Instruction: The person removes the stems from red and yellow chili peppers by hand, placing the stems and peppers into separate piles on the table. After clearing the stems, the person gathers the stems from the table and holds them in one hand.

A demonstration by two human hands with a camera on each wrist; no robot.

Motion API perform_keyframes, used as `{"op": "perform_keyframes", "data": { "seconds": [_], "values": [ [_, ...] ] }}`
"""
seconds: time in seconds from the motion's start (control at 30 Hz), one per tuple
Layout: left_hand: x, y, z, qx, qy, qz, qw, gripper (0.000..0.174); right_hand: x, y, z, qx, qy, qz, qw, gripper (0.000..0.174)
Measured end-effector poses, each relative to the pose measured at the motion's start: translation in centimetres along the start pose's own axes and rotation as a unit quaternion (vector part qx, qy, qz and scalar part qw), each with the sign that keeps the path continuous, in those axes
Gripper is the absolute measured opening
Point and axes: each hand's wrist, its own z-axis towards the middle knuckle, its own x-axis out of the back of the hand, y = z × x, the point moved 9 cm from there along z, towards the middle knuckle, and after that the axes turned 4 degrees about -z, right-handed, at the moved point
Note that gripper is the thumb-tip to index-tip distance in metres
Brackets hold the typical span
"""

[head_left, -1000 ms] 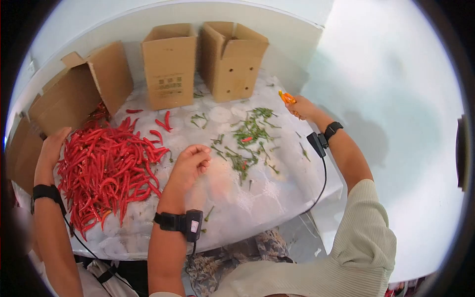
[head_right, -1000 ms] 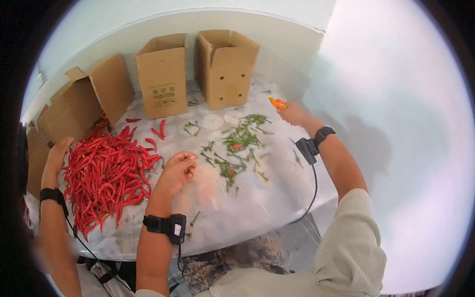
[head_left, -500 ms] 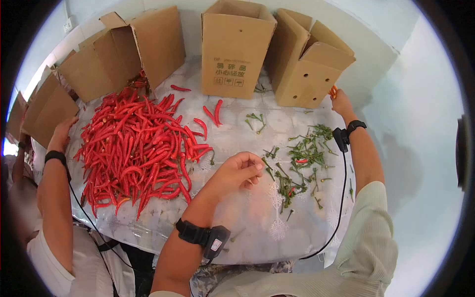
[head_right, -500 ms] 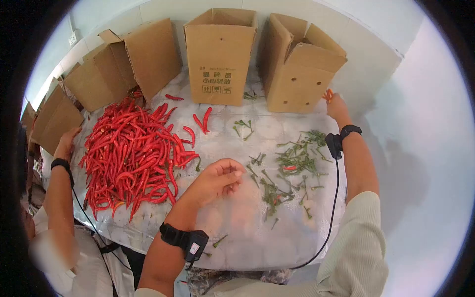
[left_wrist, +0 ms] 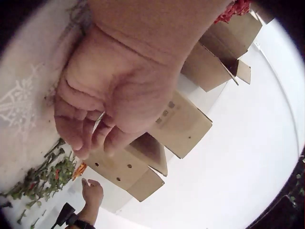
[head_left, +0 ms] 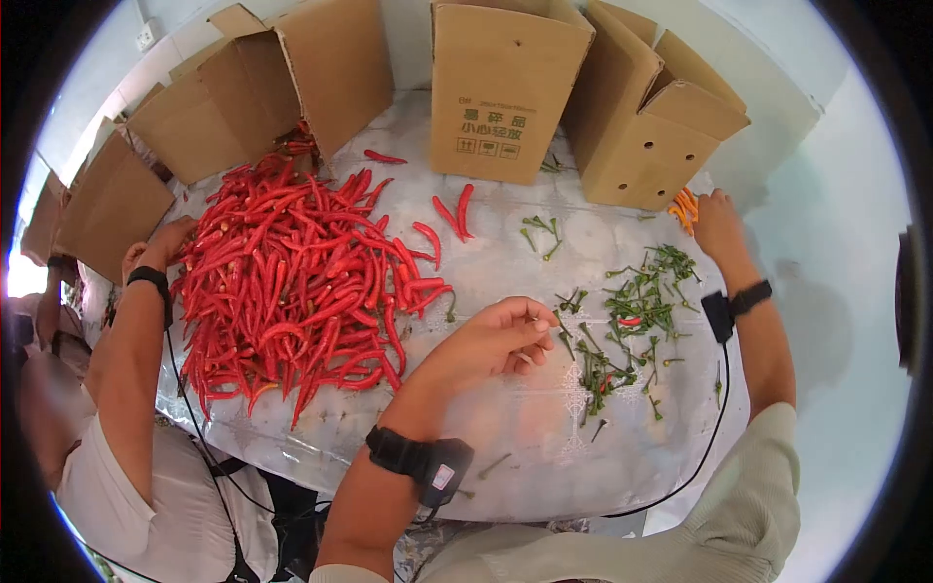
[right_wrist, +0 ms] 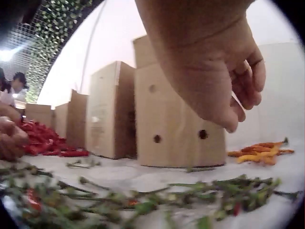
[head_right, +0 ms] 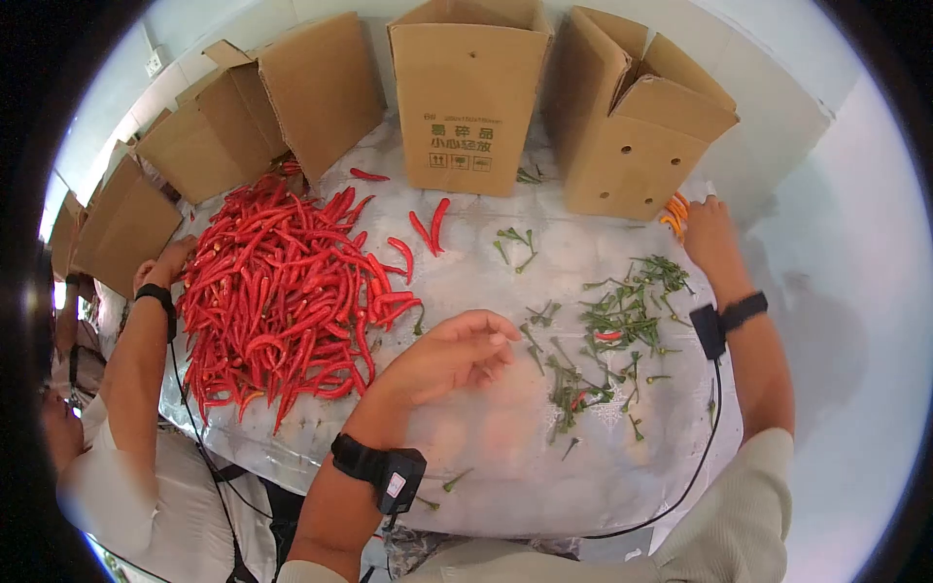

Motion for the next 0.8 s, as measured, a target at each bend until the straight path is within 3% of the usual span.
{"op": "perform_keyframes", "data": {
  "seconds": [0.1, 0.2, 0.3, 0.43, 0.5, 0.6, 0.7, 0.8],
  "values": [
    [0.0, 0.0, 0.1, -0.011, 0.001, -0.009, 1.0, 0.023, 4.5, -4.9, -1.0, 0.022, -0.043, 0.11, 0.993, 0.019],
    [0.0, -0.2, 0.2, -0.013, -0.011, -0.022, 1.0, 0.023, 7.7, -11.9, -0.2, 0.146, -0.034, 0.286, 0.946, 0.017],
    [0.1, -0.1, 0.0, -0.029, 0.004, -0.01, 1.0, 0.023, 6.4, -17.2, 3.3, 0.192, 0.024, 0.331, 0.923, 0.023],
    [0.3, -0.3, 0.0, -0.029, 0.006, 0.001, 1.0, 0.022, 2.9, -21.3, 8.3, 0.144, 0.029, 0.325, 0.934, 0.031],
    [0.5, -0.5, 0.5, -0.027, 0.005, 0.009, 1.0, 0.022, -0.1, -22.3, 10.6, 0.107, 0.011, 0.286, 0.952, 0.034],
    [0.7, -0.6, 0.8, -0.026, -0.013, -0.01, 1.0, 0.022, -3.2, -22.6, 11.4, 0.081, -0.123, 0.286, 0.947, 0.031],
    [0.7, -0.8, 1.0, -0.024, -0.008, -0.016, 1.0, 0.022, -2.4, -22.1, 10.5, 0.09, -0.119, 0.351, 0.924, 0.022],
    [0.7, -0.8, 1.2, -0.019, -0.005, -0.035, 0.999, 0.021, -1.5, -21.9, 8.3, 0.125, -0.058, 0.444, 0.886, 0.015]
  ]
}}
